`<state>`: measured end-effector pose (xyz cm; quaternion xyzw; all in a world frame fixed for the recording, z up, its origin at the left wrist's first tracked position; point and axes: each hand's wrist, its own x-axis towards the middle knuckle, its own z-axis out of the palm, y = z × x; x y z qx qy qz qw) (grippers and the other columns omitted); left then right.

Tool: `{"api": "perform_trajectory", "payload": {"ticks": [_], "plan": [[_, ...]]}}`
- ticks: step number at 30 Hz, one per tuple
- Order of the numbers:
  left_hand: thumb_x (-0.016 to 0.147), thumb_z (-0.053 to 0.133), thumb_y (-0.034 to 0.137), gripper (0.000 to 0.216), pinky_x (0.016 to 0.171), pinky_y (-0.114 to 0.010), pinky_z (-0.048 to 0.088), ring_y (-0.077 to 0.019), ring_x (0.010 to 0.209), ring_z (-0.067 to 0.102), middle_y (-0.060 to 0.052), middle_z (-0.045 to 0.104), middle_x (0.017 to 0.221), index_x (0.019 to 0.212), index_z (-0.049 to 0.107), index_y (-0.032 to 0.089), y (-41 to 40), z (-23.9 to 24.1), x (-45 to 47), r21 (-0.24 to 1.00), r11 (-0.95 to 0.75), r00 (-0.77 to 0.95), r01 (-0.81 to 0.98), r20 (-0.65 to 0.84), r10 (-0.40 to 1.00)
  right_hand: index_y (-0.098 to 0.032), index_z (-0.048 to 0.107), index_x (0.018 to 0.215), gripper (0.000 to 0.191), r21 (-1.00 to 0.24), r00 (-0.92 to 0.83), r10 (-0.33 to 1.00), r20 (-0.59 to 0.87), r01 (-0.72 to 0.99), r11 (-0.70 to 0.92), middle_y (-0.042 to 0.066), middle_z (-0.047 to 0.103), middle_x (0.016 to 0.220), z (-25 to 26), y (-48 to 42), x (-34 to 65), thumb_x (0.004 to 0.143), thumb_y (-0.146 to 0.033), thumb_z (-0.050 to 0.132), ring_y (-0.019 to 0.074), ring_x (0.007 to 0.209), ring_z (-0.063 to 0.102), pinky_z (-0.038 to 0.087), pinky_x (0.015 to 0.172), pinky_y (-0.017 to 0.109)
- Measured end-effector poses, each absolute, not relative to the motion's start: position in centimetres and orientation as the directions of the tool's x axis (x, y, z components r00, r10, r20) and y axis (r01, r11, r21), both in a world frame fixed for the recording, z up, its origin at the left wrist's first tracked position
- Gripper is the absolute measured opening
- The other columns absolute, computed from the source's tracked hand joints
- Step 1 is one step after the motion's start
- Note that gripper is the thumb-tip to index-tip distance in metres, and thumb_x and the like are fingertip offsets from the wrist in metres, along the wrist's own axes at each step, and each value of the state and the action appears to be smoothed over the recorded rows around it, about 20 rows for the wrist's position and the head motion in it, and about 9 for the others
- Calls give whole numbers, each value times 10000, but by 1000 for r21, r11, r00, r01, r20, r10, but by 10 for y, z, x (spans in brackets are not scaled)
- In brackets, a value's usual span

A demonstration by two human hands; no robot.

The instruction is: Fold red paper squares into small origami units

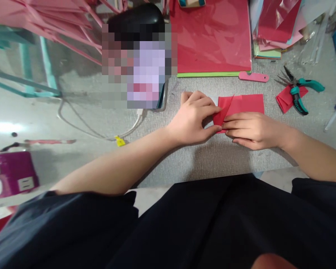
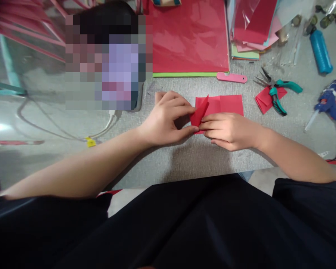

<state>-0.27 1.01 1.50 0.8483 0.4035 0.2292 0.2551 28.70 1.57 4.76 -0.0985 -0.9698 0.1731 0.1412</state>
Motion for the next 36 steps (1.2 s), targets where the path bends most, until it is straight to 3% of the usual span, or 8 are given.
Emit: {"api": "perform_trajectory", "payload": {"ticks": [13, 26, 36], "plan": [[982, 761, 483, 420, 1051, -589, 445, -390, 1178, 688, -122, 794, 1210, 1305, 800, 217, 9, 16, -2, 606, -545, 560, 579, 190, 806, -125, 807, 1268, 234, -326, -919, 228, 321, 118, 938, 153, 883, 1285, 46, 18, 285, 1167, -202, 611, 318, 1273, 821, 728, 1017, 496], [989, 767, 436, 406, 1029, -593, 446, -372, 1160, 641, -125, 743, 1211, 1350, 843, 267, 7, 14, -1, 579, -565, 564, 588, 208, 799, -129, 775, 1397, 272, -187, -908, 278, 313, 228, 956, 126, 819, 1126, 40, 12, 276, 1176, -225, 648, 261, 1055, 709, 532, 847, 411], [1004, 755, 446, 408, 1071, -621, 427, -400, 1225, 649, -144, 780, 1340, 1361, 851, 271, 7, 16, 0, 588, -556, 570, 587, 187, 800, -150, 780, 1372, 259, -146, -893, 280, 353, 244, 959, 104, 811, 1092, 36, 11, 275, 1195, -243, 615, 255, 1039, 698, 524, 837, 403]]}}
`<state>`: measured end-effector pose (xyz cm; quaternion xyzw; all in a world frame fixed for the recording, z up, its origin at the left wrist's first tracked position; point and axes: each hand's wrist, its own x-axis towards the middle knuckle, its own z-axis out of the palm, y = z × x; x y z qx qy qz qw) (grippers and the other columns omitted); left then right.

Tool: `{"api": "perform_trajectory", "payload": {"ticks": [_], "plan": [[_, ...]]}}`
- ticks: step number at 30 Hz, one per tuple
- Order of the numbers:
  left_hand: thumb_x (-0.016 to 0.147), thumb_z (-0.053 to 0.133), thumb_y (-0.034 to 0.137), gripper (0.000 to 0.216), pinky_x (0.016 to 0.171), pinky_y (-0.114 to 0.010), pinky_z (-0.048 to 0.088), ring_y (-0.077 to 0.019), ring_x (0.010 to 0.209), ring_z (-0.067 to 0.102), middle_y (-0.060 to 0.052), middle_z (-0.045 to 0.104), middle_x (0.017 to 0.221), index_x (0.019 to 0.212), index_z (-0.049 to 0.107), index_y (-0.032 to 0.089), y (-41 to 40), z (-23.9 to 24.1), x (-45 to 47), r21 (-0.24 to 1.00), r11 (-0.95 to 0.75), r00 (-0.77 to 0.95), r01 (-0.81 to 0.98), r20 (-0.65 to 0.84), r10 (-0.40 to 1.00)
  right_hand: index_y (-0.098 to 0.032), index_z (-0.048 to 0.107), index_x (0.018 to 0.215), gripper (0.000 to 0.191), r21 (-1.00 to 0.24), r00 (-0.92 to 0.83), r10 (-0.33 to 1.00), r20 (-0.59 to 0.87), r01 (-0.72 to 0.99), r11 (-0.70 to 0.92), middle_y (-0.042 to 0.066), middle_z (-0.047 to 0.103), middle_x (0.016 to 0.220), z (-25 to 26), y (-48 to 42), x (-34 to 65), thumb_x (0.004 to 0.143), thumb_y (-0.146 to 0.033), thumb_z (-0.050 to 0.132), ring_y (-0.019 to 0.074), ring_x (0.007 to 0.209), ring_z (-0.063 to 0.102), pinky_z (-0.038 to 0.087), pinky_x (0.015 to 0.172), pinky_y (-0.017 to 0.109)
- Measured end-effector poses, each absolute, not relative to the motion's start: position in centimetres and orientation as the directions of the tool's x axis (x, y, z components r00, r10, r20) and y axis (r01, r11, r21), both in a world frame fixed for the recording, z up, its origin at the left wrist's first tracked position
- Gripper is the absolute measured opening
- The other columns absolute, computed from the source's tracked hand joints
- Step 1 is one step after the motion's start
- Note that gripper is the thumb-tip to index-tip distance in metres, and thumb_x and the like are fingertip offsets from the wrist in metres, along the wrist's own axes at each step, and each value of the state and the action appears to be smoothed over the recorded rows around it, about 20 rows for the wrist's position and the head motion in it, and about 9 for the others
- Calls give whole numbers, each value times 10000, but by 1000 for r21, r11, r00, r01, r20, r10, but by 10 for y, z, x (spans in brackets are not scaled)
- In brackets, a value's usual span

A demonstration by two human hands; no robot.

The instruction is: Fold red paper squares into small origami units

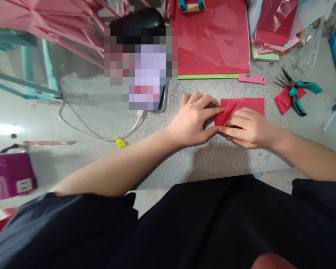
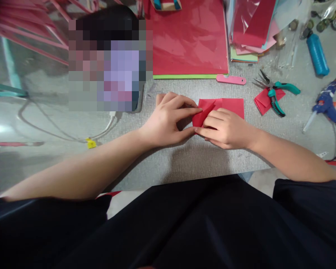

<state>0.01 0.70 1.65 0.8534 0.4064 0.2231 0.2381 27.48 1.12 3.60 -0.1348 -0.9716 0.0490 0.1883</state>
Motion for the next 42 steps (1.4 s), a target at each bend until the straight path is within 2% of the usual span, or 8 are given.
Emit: {"api": "perform_trajectory", "payload": {"ticks": [10, 16, 22, 29, 39, 42], "plan": [[1036, 721, 487, 445, 1060, -610, 431, -391, 1228, 647, -147, 773, 1351, 1409, 834, 272, 7, 14, -2, 554, -590, 591, 587, 205, 780, -180, 789, 1345, 288, -136, -904, 303, 300, 274, 952, 103, 807, 1092, 34, 11, 272, 1214, -278, 552, 262, 1023, 672, 514, 859, 427], [1021, 752, 543, 469, 1078, -627, 425, -411, 1269, 637, -148, 769, 1384, 1404, 833, 286, 8, 15, -2, 569, -581, 598, 582, 186, 780, -154, 810, 1360, 423, -35, -869, 378, 320, 387, 921, 85, 740, 926, 27, 8, 270, 1241, -412, 496, 255, 885, 576, 403, 780, 421], [1027, 725, 547, 488, 1099, -644, 426, -422, 1292, 625, -150, 743, 1443, 1442, 817, 307, 8, 14, -2, 563, -583, 599, 586, 184, 780, -182, 830, 1362, 389, -107, -852, 440, 285, 428, 898, 89, 743, 942, 24, 6, 270, 1206, -419, 564, 265, 908, 549, 365, 790, 437], [1004, 739, 594, 624, 1132, -683, 417, -473, 1355, 589, -188, 693, 1524, 1551, 745, 292, 7, 16, -2, 554, -559, 590, 616, 145, 794, -158, 854, 1253, 432, -10, -863, 391, 319, 409, 912, 76, 715, 881, 26, 6, 268, 1239, -415, 507, 248, 864, 520, 364, 778, 425], [1011, 733, 627, 680, 1175, -701, 395, -470, 1378, 567, -188, 654, 1557, 1598, 682, 289, 6, 11, 0, 534, -545, 573, 646, 132, 809, -165, 857, 1265, 369, -92, -861, 418, 288, 409, 908, 87, 734, 920, 25, 6, 270, 1213, -396, 574, 254, 892, 537, 346, 785, 431], [1007, 753, 630, 669, 1156, -679, 415, -463, 1360, 582, -193, 670, 1534, 1564, 692, 264, 7, 12, 0, 540, -545, 567, 642, 144, 811, -165, 849, 1294, 411, -71, -865, 419, 275, 416, 907, 94, 740, 938, 25, 6, 269, 1230, -411, 526, 261, 903, 539, 353, 787, 433]]}}
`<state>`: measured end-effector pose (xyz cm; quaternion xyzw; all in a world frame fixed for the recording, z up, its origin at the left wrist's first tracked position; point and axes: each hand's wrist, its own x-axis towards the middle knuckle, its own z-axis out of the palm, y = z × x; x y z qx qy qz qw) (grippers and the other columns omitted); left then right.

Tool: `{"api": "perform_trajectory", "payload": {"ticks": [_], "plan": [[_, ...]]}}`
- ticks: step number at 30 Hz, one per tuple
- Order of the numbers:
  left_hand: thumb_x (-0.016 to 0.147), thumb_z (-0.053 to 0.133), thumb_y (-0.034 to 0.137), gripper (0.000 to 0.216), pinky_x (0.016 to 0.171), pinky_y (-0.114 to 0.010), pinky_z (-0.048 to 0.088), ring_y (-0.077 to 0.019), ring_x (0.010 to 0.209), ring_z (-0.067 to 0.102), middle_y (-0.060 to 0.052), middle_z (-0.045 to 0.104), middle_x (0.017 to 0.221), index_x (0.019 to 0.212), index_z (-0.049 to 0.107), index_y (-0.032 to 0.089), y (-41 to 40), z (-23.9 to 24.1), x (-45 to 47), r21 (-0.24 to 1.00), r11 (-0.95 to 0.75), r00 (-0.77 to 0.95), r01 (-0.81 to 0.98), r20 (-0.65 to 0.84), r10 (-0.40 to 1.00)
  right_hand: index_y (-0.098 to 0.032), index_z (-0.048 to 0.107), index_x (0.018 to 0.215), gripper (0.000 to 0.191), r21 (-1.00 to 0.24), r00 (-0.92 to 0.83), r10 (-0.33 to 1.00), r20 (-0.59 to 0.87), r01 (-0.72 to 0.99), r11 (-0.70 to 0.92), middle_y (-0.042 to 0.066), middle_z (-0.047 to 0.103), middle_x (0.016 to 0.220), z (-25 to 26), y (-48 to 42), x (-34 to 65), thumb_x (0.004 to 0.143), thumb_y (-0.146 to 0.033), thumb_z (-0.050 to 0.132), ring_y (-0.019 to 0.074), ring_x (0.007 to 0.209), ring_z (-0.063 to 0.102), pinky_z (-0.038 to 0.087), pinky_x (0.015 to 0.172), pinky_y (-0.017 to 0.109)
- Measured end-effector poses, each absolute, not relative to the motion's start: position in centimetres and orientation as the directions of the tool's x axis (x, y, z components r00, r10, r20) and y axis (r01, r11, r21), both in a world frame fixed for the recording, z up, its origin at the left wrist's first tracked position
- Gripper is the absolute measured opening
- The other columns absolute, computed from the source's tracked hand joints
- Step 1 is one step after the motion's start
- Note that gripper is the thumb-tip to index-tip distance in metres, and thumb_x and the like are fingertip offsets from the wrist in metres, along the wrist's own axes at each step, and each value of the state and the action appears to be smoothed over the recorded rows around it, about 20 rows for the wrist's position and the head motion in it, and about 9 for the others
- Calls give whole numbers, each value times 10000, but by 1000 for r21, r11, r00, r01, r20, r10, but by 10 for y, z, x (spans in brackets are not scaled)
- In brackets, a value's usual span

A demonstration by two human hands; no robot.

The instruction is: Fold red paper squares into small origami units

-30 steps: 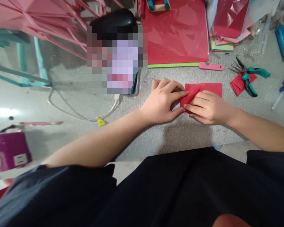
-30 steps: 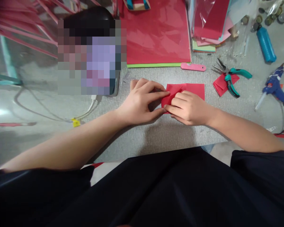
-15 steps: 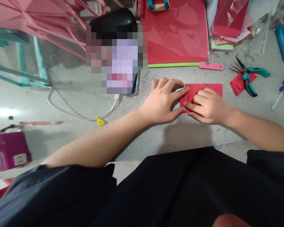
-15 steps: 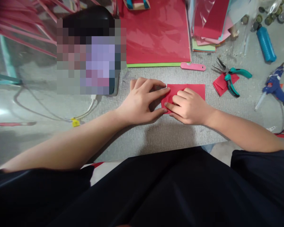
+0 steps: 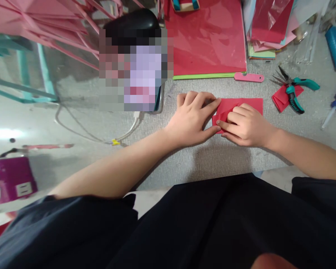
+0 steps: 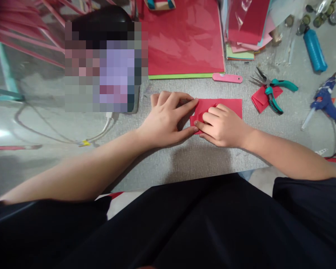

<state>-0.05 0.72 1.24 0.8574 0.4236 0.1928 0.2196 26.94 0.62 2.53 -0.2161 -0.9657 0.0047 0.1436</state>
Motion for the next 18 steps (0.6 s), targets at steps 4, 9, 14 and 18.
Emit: {"api": "perform_trajectory", "payload": {"ticks": [4, 9, 14, 18], "plan": [[984, 799, 575, 400, 1085, -597, 460, -372, 1141, 674, -114, 758, 1187, 1194, 769, 236, 10, 15, -2, 595, -507, 543, 623, 138, 828, -141, 852, 1274, 450, -35, -867, 390, 309, 400, 916, 95, 723, 930, 26, 7, 268, 1242, -411, 494, 260, 892, 515, 341, 777, 432], [973, 800, 528, 325, 1012, -537, 467, -297, 916, 686, -21, 694, 858, 884, 662, 248, 11, 17, -2, 614, -496, 547, 614, 122, 828, -163, 855, 1293, 463, -50, -855, 416, 310, 422, 905, 102, 689, 994, 27, 6, 269, 1235, -454, 499, 274, 946, 505, 333, 833, 454], [951, 819, 514, 348, 979, -510, 457, -297, 906, 687, -12, 674, 806, 847, 619, 248, 11, 19, -1, 593, -505, 554, 626, 117, 824, -252, 780, 1523, 629, -119, -842, 510, 175, 496, 860, 109, 674, 1119, 28, 7, 273, 1224, -673, 421, 303, 1061, 520, 348, 942, 491], [918, 837, 495, 363, 976, -502, 455, -294, 902, 689, -5, 668, 799, 821, 596, 242, 12, 20, -1, 591, -493, 552, 638, 95, 828, -250, 752, 1569, 806, -121, -818, 564, 109, 553, 825, 127, 664, 1174, 29, 9, 273, 1183, -814, 324, 328, 1114, 521, 349, 983, 514]]}}
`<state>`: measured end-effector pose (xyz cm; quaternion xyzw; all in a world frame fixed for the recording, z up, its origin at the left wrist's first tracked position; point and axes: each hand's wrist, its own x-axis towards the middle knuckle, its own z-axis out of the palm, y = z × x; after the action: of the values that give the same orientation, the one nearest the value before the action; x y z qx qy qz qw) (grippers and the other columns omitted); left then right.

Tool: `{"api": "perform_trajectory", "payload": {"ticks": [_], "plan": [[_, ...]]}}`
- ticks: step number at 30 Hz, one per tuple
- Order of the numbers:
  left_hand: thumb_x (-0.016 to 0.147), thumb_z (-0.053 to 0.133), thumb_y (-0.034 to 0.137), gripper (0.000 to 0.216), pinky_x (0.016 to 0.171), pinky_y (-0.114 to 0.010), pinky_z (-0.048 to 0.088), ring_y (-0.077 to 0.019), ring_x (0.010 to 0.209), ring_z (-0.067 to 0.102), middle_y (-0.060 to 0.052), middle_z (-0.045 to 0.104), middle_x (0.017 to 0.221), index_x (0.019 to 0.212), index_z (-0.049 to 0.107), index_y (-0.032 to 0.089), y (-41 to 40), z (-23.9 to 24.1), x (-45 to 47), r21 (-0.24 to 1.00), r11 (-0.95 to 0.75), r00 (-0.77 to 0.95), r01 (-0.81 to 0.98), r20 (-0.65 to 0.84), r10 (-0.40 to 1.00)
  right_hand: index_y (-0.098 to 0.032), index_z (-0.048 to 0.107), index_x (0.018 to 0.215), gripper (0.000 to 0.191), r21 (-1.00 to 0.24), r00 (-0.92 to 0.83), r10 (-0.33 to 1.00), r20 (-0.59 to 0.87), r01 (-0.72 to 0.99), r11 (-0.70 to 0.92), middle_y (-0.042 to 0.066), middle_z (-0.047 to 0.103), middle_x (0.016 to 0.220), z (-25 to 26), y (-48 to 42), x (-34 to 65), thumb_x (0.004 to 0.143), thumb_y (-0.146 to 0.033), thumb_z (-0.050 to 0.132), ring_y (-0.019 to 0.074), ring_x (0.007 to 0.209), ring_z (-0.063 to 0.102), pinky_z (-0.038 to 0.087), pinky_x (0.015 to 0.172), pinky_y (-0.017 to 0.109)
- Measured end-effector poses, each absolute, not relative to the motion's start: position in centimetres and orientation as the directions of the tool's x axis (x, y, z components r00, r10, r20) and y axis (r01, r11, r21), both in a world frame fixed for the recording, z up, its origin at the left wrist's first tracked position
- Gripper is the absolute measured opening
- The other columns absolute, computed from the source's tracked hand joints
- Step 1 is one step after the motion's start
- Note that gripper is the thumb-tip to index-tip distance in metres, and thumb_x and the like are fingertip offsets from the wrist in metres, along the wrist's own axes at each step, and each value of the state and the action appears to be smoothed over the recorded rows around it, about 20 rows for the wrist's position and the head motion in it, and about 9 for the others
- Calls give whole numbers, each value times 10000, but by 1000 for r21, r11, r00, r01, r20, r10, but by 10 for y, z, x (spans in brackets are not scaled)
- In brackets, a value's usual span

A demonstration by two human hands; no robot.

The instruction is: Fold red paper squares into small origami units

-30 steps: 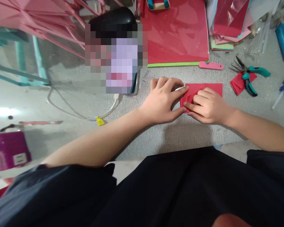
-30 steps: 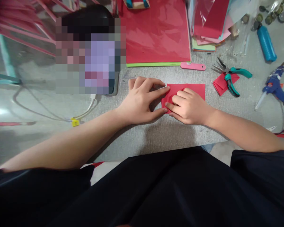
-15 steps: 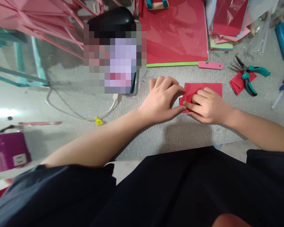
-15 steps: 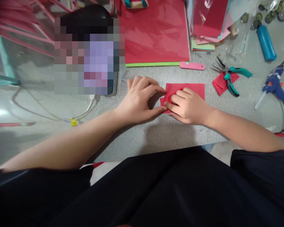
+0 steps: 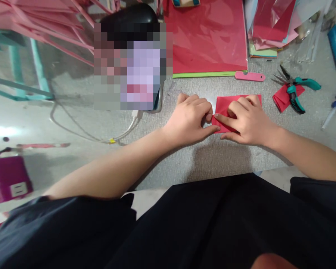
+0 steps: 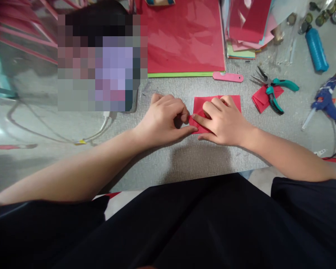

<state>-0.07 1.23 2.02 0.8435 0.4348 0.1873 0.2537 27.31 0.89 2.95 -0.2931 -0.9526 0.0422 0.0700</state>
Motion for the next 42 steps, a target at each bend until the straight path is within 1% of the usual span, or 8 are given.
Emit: {"api": "perform_trajectory", "payload": {"ticks": [11, 17, 23, 26, 30, 34, 38, 42], "plan": [[899, 866, 494, 408, 995, -492, 454, -280, 902, 684, -2, 687, 808, 806, 557, 244, 14, 17, 0, 610, -499, 554, 615, 116, 825, -282, 709, 1606, 1123, -119, -697, 714, 67, 705, 699, 133, 605, 1205, 37, 21, 266, 961, -1097, 283, 365, 1134, 531, 385, 1009, 568], [912, 862, 471, 380, 995, -490, 447, -277, 895, 684, 5, 679, 798, 821, 572, 242, 14, 15, 0, 629, -485, 536, 607, 125, 835, -302, 729, 1553, 838, -131, -656, 754, 35, 745, 655, 152, 602, 1325, 39, 37, 266, 1073, -940, 476, 413, 1235, 552, 386, 1072, 632], [892, 854, 454, 335, 982, -495, 445, -295, 922, 685, 0, 674, 816, 864, 598, 240, 15, 16, 2, 618, -487, 540, 616, 119, 833, -237, 698, 1507, 726, -166, -567, 822, 50, 807, 567, 201, 612, 1426, 33, 36, 263, 1043, -795, 701, 457, 1269, 578, 429, 1088, 657], [903, 833, 447, 301, 993, -509, 453, -305, 936, 689, -7, 670, 828, 908, 615, 240, 14, 17, 4, 600, -491, 544, 632, 108, 832, -257, 681, 1521, 614, -170, -550, 832, 69, 815, 553, 195, 620, 1444, 32, 39, 271, 1070, -672, 720, 470, 1296, 581, 438, 1089, 666], [943, 775, 475, 317, 1028, -550, 460, -363, 1052, 691, -74, 729, 1018, 1101, 666, 224, 7, 18, 7, 545, -495, 525, 677, 113, 843, -276, 700, 1483, 434, -186, -556, 826, 93, 805, 563, 185, 653, 1429, 29, 42, 281, 1140, -531, 621, 457, 1300, 598, 449, 1084, 663], [966, 732, 506, 454, 1061, -593, 454, -419, 1168, 664, -151, 730, 1225, 1292, 670, 196, 1, 17, 8, 480, -490, 500, 728, 118, 858, -226, 709, 1332, 464, -241, -582, 805, 117, 770, 591, 195, 680, 1419, 24, 43, 287, 1092, -622, 689, 459, 1307, 613, 465, 1091, 658], [977, 714, 495, 449, 1058, -587, 455, -409, 1187, 665, -156, 729, 1275, 1320, 692, 206, 1, 16, 7, 495, -491, 506, 716, 116, 855, -238, 670, 1061, 317, -303, -630, 734, 252, 669, 678, 151, 755, 1285, 29, 38, 291, 1093, -550, 718, 376, 1175, 690, 511, 1019, 571], [1031, 683, 482, 302, 1072, -566, 459, -361, 1178, 726, -120, 809, 1246, 1172, 763, 227, 6, 21, 5, 603, -503, 537, 620, 141, 831, -271, 615, 913, 241, -162, -685, 592, 425, 585, 794, 52, 810, 1118, 50, 21, 287, 1140, -346, 649, 248, 944, 697, 499, 863, 457]]}}
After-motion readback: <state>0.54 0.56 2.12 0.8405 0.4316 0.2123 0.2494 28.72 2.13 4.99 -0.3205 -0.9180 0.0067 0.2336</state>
